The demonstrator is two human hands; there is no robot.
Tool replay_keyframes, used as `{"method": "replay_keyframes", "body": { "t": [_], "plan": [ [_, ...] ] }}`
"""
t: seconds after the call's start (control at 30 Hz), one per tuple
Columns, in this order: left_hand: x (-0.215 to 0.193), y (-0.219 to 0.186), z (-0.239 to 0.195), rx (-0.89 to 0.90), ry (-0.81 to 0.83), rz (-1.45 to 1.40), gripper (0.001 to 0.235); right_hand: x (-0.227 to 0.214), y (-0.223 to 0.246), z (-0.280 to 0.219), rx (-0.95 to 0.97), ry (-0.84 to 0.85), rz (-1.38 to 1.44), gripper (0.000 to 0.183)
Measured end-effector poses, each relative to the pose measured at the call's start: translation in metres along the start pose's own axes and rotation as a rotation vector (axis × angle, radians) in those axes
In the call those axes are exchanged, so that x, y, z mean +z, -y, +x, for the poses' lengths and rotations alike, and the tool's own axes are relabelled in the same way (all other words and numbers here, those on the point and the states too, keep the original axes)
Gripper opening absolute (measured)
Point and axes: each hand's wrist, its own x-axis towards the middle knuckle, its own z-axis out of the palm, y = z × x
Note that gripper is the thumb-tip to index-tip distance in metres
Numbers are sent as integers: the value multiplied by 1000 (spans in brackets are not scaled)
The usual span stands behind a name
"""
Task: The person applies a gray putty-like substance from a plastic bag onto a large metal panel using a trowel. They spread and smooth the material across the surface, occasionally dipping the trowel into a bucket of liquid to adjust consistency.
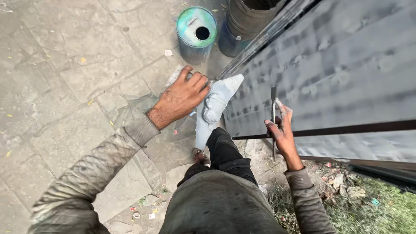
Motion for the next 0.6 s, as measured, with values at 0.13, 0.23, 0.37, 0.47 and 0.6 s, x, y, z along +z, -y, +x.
{"method": "replay_keyframes", "body": {
  "t": [0.13,0.23,0.37,0.47,0.6],
  "plan": [
    [17,50,33,283,36,186,15,55,48,70,363,230,131,70],
    [40,84,59,443,-44,400,21,91,47,124,399,471,292,67],
    [48,131,84,549,266,344,15,134,42,164,487,640,466,66],
    [47,162,78,507,391,337,11,169,56,188,538,805,413,70],
    [97,219,39,370,666,446,22,245,101,231,573,1017,341,75]
  ]
}}
